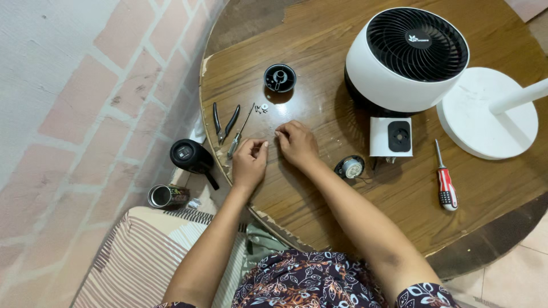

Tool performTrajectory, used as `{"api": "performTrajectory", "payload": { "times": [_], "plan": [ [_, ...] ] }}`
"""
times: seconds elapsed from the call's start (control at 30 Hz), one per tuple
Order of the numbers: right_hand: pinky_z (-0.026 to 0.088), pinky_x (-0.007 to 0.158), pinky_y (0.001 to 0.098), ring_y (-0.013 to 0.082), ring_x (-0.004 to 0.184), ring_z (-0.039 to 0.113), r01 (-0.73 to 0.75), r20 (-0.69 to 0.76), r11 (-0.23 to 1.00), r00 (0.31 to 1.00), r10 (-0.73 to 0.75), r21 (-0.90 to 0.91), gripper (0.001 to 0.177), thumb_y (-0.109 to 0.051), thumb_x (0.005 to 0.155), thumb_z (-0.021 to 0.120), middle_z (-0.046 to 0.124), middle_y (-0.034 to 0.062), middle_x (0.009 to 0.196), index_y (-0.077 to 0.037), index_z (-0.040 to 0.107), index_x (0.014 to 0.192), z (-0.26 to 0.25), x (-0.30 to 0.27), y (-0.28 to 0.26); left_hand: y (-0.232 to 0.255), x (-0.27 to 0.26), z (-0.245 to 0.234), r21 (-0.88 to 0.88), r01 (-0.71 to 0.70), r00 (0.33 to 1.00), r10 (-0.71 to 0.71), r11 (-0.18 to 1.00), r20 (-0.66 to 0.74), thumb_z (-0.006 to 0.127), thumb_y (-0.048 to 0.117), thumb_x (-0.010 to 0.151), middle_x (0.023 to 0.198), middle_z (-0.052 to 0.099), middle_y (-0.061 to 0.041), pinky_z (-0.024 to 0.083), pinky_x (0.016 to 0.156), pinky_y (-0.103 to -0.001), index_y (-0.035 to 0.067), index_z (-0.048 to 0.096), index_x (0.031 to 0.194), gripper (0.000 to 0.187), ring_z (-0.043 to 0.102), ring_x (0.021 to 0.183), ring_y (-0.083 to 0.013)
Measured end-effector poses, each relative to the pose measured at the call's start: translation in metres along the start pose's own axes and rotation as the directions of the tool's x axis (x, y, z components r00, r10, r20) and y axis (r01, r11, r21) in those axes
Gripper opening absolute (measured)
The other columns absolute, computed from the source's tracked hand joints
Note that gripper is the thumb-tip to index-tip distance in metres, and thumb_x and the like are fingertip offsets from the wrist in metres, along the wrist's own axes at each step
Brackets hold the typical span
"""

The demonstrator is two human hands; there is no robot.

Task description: The person disassembles a small white and black fan on a round wooden table. They remove the front grille, unscrew the motor housing, and separate the fan blades from the casing using a screwdriver and pliers.

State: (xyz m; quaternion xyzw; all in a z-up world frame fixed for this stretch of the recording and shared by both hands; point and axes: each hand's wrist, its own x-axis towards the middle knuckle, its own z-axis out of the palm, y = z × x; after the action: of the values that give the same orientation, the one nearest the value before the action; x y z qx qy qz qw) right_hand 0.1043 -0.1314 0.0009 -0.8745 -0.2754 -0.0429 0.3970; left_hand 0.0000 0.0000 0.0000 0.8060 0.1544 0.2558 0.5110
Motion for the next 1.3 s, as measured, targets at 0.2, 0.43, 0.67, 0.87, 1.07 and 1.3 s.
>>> {"api": "performTrajectory", "payload": {
  "times": [0.2, 0.43, 0.67, 0.87, 1.07, 1.3],
  "plan": [
    [0.052, 0.079, 0.0424, 0.0300, 0.090, 0.069, 0.009, -0.093, 0.999, 0.996, -0.013, -0.041, 0.010, -0.023, 0.091, 0.072, 0.073, 0.0063, 0.093, -0.014, 0.075, 0.094, 0.021, 0.021, -0.006, 0.001, 0.002, 0.002, 0.035, 0.005, 1.000, -0.005, 0.999, -0.006, 0.073, 0.015, 0.092, 0.080, 0.067, -0.010, 0.050, 0.061, -0.032, 0.002, 0.072, 0.092, 0.013, 0.062, 0.063, -0.0198],
    [0.049, 0.072, 0.0420, 0.0272, 0.083, 0.071, 0.058, -0.157, 0.997, 0.985, -0.066, -0.059, 0.010, -0.025, 0.091, 0.074, 0.075, 0.0048, 0.089, -0.017, 0.076, 0.096, 0.039, 0.042, -0.007, 0.001, 0.004, 0.002, 0.026, -0.009, 1.000, 0.008, 1.000, 0.009, 0.073, 0.015, 0.092, 0.080, 0.067, -0.010, 0.050, 0.059, -0.032, 0.002, 0.071, 0.089, 0.014, 0.063, 0.063, -0.0195],
    [0.049, 0.070, 0.0423, 0.0280, 0.080, 0.071, 0.014, -0.187, 0.997, 0.982, -0.029, -0.080, 0.011, -0.027, 0.090, 0.075, 0.076, 0.0059, 0.088, -0.019, 0.079, 0.095, 0.050, 0.052, -0.003, 0.001, 0.003, 0.003, 0.041, 0.010, 1.000, -0.010, 0.999, 0.010, 0.073, 0.015, 0.092, 0.079, 0.067, -0.010, 0.049, 0.058, -0.033, 0.002, 0.071, 0.088, 0.014, 0.063, 0.061, -0.0209],
    [0.054, 0.078, 0.0391, 0.0282, 0.086, 0.073, 0.023, -0.171, 0.998, 0.985, -0.012, 0.062, 0.013, -0.024, 0.092, 0.074, 0.076, 0.0091, 0.097, -0.016, 0.079, 0.101, 0.041, 0.042, 0.005, -0.001, 0.004, 0.004, 0.047, -0.013, 1.000, 0.012, 0.999, 0.010, 0.073, 0.015, 0.092, 0.079, 0.067, -0.010, 0.049, 0.058, -0.033, 0.002, 0.070, 0.088, 0.014, 0.064, 0.063, -0.0210],
    [0.051, 0.081, 0.0419, 0.0280, 0.089, 0.073, 0.056, -0.150, 0.998, 0.987, -0.054, 0.008, 0.011, -0.021, 0.092, 0.073, 0.077, 0.0078, 0.096, -0.014, 0.077, 0.099, 0.029, 0.022, 0.006, -0.001, 0.003, 0.003, 0.042, -0.027, 0.999, 0.026, 0.999, 0.018, 0.072, 0.014, 0.092, 0.081, 0.067, -0.011, 0.050, 0.059, -0.033, 0.000, 0.069, 0.089, 0.014, 0.064, 0.064, -0.0213],
    [0.048, 0.081, 0.0446, 0.0311, 0.093, 0.069, 0.135, -0.035, 0.984, 0.990, -0.140, -0.118, 0.009, -0.019, 0.088, 0.072, 0.073, 0.0083, 0.092, -0.014, 0.076, 0.095, 0.007, -0.009, 0.006, -0.006, 0.002, 0.005, 0.047, -0.053, 0.998, 0.053, 0.997, 0.019, 0.072, 0.014, 0.092, 0.083, 0.068, -0.012, 0.051, 0.062, -0.033, 0.001, 0.069, 0.089, 0.014, 0.067, 0.067, -0.0219]
  ]
}}
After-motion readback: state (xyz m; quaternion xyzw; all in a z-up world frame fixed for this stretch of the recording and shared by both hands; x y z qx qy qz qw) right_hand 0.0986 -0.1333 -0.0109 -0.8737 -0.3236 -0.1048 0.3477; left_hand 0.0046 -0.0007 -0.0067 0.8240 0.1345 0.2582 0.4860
